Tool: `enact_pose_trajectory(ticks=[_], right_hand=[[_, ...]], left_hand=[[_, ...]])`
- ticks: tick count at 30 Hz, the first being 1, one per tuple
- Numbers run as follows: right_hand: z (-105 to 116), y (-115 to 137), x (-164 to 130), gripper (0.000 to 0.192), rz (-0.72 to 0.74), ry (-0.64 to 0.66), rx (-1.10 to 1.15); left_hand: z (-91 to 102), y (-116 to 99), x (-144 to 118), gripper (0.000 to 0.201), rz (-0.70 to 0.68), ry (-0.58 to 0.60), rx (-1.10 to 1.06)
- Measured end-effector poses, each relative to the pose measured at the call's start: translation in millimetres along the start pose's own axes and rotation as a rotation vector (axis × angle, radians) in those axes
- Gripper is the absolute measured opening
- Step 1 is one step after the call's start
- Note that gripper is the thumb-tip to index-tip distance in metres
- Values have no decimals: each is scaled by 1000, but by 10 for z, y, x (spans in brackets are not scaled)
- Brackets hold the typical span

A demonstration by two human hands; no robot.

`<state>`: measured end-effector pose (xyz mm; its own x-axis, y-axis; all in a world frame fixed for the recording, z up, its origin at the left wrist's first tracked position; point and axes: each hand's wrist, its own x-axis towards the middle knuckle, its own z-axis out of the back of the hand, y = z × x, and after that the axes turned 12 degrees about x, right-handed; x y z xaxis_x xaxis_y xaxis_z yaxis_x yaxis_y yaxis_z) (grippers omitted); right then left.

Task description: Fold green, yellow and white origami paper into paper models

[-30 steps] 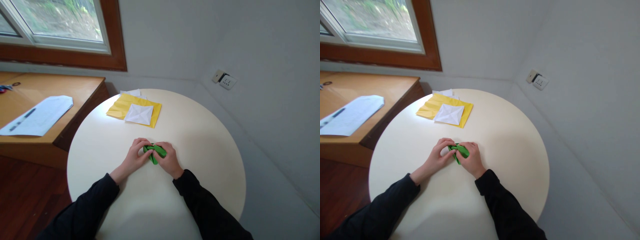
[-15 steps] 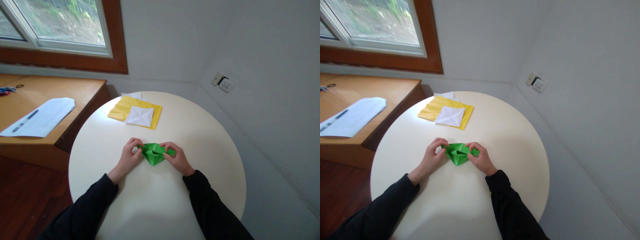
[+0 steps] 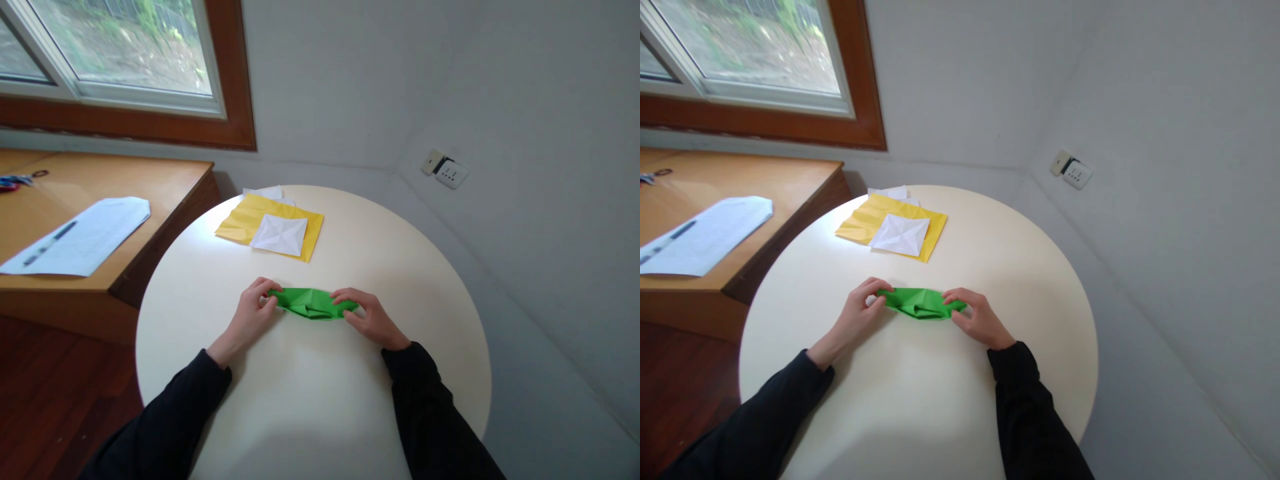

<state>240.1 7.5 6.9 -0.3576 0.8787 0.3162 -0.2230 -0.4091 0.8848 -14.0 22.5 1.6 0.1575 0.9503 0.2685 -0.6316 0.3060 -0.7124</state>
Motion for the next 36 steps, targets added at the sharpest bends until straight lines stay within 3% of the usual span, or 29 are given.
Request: enact_pose_trajectory(ticks=[11, 16, 20, 24, 28, 30, 32, 36], right_hand=[[12, 8, -6, 25, -34, 11, -37], [-25, 13, -9, 12, -20, -67, -80], [-2, 5, -36, 12, -27, -131, -142], [228, -110, -99, 17, -85, -320, -273], [638, -298, -192, 25, -183, -630, -494], [828, -375, -232, 26, -221, -726, -593], [964, -430, -254, 27, -273, -750, -659], [1064, -480, -243, 37, -364, -669, -638]], left_hand=[[4, 35, 12, 21, 4, 4, -19], [40, 4, -7, 21, -150, 59, -76], [53, -14, -42, 19, -233, 21, -108], [47, 2, -53, 19, -208, -26, -113], [33, 4, -44, 18, -168, -38, -113], [30, -7, -44, 19, -157, -36, -104], [31, -20, -49, 20, -153, -40, -98], [48, -39, -56, 21, -148, -49, -89]])
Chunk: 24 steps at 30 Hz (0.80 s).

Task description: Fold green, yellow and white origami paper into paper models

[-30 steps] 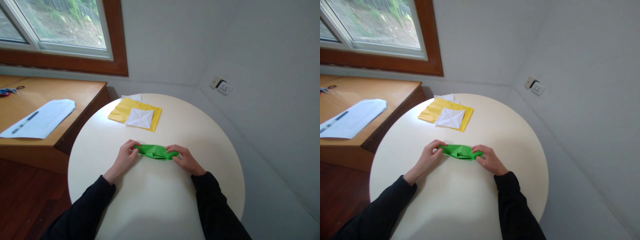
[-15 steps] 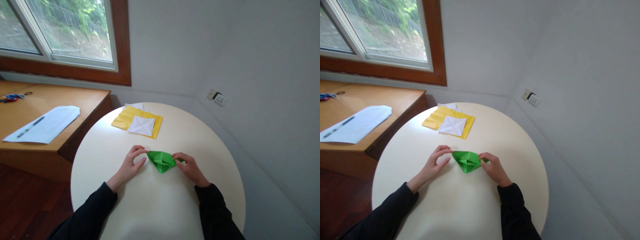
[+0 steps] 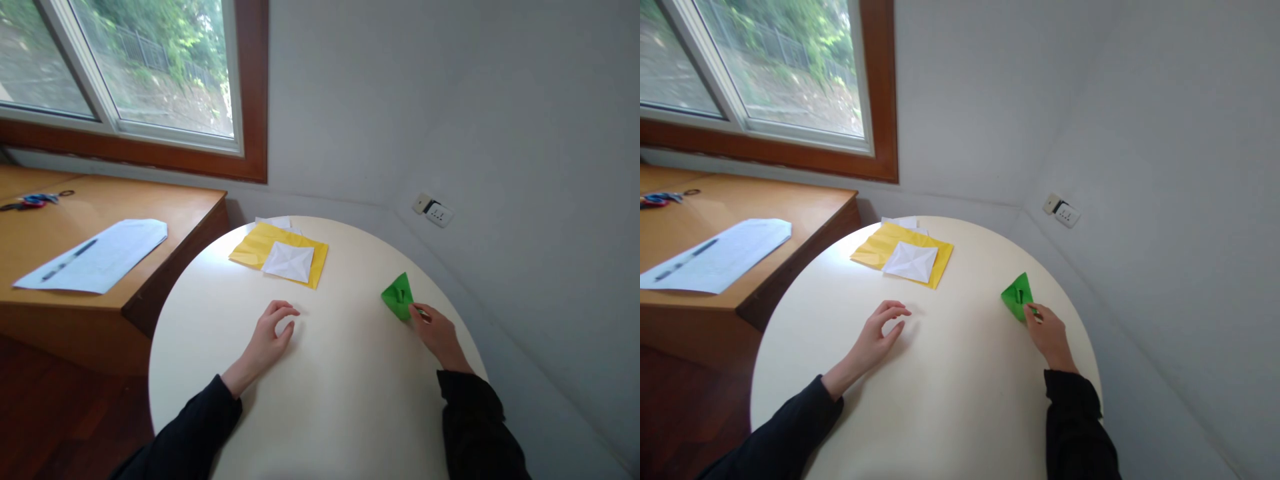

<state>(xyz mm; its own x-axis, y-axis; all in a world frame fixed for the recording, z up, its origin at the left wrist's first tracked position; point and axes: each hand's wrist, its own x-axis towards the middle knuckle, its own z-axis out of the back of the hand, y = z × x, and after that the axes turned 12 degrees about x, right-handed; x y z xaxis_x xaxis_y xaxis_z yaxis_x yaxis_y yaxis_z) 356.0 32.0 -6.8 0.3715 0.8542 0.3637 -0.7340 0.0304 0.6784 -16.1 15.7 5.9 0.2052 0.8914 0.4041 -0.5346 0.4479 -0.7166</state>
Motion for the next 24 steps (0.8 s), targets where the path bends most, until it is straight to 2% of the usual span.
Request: enact_pose_trajectory(ticks=[2, 5, 7, 9, 11, 13, 16, 17, 19, 21, 24], right_hand=[[-5, 19, 15, 42, 54, 1, -10], [10, 131, 17, 45, 240, -130, -61], [19, 275, -5, 41, 357, -241, -70], [-17, 460, -51, 31, 447, -280, -17], [-146, 648, -109, 25, 510, -206, 64], [-383, 799, -151, 24, 545, -70, 162], [-877, 924, -126, 28, 439, 95, 261], [-1049, 947, -89, 31, 355, 125, 277], [-1357, 983, 12, 36, 92, 159, 294], [-1594, 1024, 129, 40, 8, 147, 290], [-1814, 1097, 282, 39, -33, 105, 288]], left_hand=[[7, -4, 1, 21, 8, -3, 11], [2, 4, 3, 22, 15, -11, 23], [-15, 24, 3, 23, 21, -23, 28], [-40, 61, 3, 23, 35, -42, 38], [-68, 119, 10, 22, 58, -53, 55], [-95, 197, 32, 22, 82, -48, 85], [-133, 332, 110, 26, 112, -24, 172], [-147, 374, 152, 29, 119, -23, 211], [-182, 446, 260, 36, 108, -15, 321], [-227, 499, 396, 44, 74, -1, 475], [-308, 556, 618, 51, 87, 33, 689]])
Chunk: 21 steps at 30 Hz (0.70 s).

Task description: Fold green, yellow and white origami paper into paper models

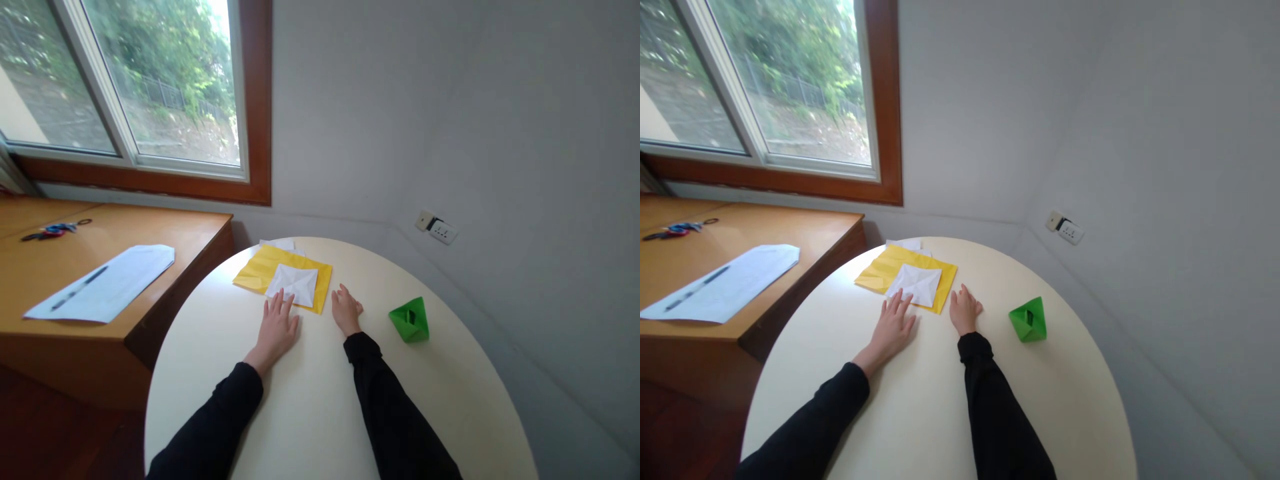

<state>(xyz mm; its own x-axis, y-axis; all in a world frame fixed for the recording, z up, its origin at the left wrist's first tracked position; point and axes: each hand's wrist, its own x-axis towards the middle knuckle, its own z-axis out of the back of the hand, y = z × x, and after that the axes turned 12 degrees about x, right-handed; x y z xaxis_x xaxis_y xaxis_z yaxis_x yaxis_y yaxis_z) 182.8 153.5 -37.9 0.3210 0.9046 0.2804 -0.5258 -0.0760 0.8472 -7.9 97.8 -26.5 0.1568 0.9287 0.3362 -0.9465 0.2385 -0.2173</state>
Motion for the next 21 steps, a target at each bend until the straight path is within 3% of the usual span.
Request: enact_pose_trajectory(ticks=[7, 16, 21], right_hand=[[-234, 5, 292, 35, -16, -17, 86], [-371, -57, 482, 40, 153, 48, 387], [-267, 102, 390, 36, 246, -17, 468]], left_hand=[[-125, -9, 254, 53, 4, 154, 194], [-143, 11, 230, 49, -10, 128, 197], [-144, 15, 238, 49, 13, 116, 190]])
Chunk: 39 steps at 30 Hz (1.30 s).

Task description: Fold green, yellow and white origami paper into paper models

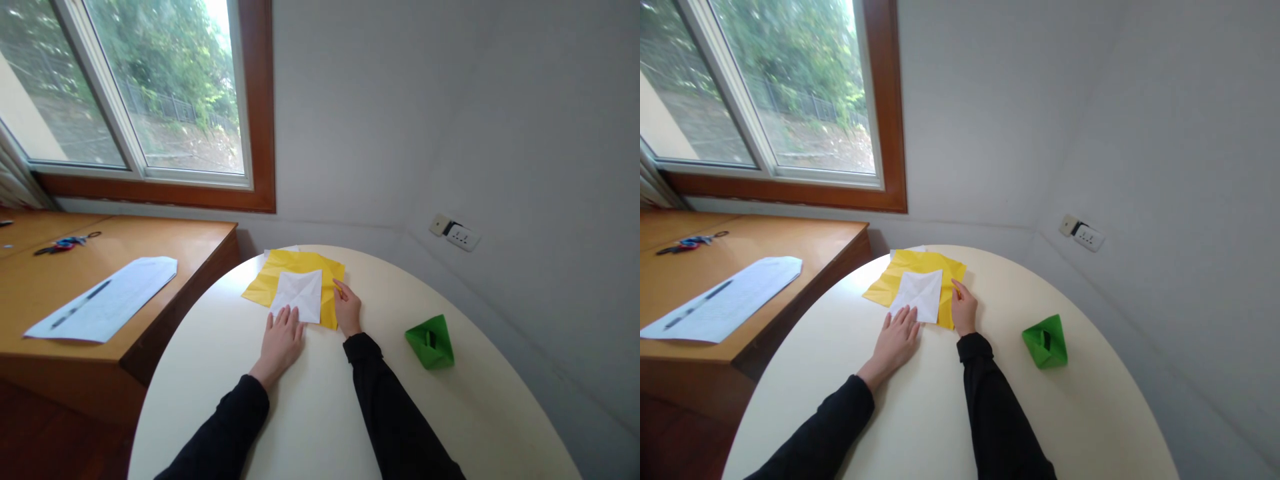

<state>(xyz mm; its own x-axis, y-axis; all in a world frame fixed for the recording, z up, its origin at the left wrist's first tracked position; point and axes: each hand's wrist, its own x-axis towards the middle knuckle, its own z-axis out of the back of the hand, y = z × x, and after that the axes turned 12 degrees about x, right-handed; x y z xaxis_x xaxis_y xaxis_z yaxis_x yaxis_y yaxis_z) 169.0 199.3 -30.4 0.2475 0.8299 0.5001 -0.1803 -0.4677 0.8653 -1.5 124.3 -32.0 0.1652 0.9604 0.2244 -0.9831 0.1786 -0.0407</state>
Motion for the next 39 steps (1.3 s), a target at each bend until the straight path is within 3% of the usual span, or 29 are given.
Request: enact_pose_trajectory(ticks=[6, 14, 20, 23, 25, 29, 32, 35, 39], right_hand=[[215, 506, 17, 30, 204, -90, -17], [911, 1102, -104, 28, 242, -377, 6], [1323, 1410, -326, 25, 271, -359, -54], [1438, 1682, -341, 20, 406, -215, -204], [1490, 1924, -309, 19, 571, -45, -376], [1503, 2484, -276, 29, 984, 295, -665], [1403, 2814, -406, 32, 1152, 567, -847], [1246, 2905, -682, 27, 1212, 778, -919], [1072, 2661, -1148, 24, 1137, 956, -864]], left_hand=[[-3, 11, 0, 50, 39, -30, 7], [-17, 26, -20, 45, 83, -82, -12], [-49, 121, 18, 35, 163, -256, -276], [-62, 191, 11, 29, 221, -340, -473], [-47, 229, -25, 26, 220, -401, -563], [102, 293, -169, 27, 125, -530, -611], [299, 343, -324, 36, 13, -586, -584], [487, 398, -512, 49, -104, -566, -540], [627, 482, -787, 74, -260, -505, -492]])
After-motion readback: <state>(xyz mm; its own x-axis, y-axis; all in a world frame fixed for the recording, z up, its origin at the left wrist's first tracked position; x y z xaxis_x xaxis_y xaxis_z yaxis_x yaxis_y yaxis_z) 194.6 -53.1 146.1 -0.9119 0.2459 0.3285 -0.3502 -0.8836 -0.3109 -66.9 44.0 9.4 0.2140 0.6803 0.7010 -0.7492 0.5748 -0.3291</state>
